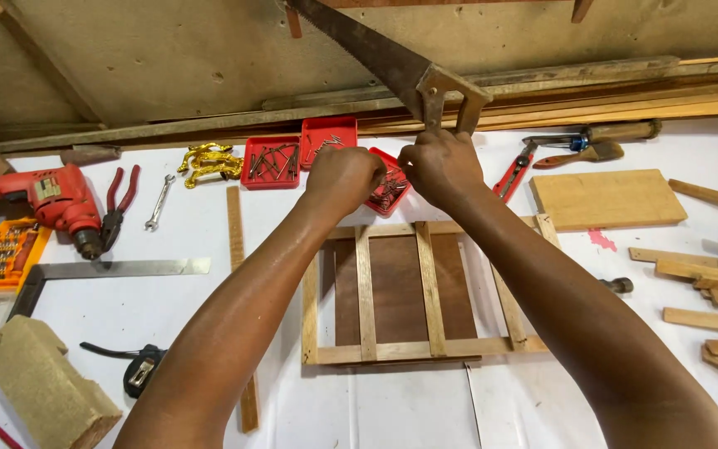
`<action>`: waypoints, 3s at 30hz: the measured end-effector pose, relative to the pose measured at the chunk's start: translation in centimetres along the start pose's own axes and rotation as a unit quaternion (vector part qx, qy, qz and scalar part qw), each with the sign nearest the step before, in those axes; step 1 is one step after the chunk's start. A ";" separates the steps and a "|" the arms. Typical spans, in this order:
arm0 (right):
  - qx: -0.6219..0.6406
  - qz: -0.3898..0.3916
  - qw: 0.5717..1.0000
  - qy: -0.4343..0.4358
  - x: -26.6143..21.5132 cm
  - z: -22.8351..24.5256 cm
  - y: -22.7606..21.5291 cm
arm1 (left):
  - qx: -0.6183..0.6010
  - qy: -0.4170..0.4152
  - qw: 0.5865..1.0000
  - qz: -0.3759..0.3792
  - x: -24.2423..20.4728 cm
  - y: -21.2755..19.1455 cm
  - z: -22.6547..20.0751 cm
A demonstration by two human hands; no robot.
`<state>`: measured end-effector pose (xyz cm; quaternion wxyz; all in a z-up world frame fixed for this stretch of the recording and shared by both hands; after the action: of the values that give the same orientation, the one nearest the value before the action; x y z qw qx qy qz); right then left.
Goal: The person assembles a small wooden lattice frame on a workbench. They measure a wooden strip with a tape measure, position thin wood slats across a rectangular frame, and hammer nails to fasten the slats. They then sand a wooden strip with sandpaper and fit it against the frame.
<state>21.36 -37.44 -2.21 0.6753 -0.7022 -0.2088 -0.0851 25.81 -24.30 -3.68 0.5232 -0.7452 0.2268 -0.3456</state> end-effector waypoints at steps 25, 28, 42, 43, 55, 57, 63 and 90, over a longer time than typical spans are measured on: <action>-0.069 0.127 0.987 -0.065 3.1 0.3 6.9 | 0.119 -0.061 0.988 0.078 4.9 6.4 4.3; -0.051 0.143 0.987 -0.042 2.7 0.2 6.9 | 0.069 -0.064 0.993 0.068 4.1 5.4 3.5; 0.053 0.105 0.993 -0.015 2.8 -0.8 6.9 | -0.008 -0.033 0.999 0.015 3.6 4.9 3.2; 0.053 0.104 0.993 -0.015 2.8 -0.9 7.4 | -0.008 -0.033 0.999 0.015 3.6 4.8 3.3; 0.154 0.020 0.988 0.017 2.5 -0.6 5.3 | -0.107 -0.035 0.993 -0.045 2.0 2.1 3.7; 0.188 0.026 0.982 0.022 1.6 0.4 3.6 | -0.129 -0.034 0.990 -0.041 0.6 0.8 3.0; 0.285 0.058 0.953 0.089 -2.4 3.4 0.6 | -0.224 -0.077 0.972 0.002 -5.7 -1.1 2.1; 0.297 0.037 0.943 0.147 -5.9 6.2 5.3 | -0.066 -0.151 0.980 0.115 -11.5 1.4 -0.7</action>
<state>17.16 -32.42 -9.85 0.8792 -0.4565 -0.0967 -0.0968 17.75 -17.13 -8.01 0.5375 -0.7904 0.2520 -0.1510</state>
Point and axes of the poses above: each hand's wrist, its own x-axis towards the middle knuckle, its own y-axis out of the palm, z = x × y, the point moved 7 cm from there along x, towards the middle knuckle, and after that the axes turned 6 degrees about -x, right-handed, at the moved point
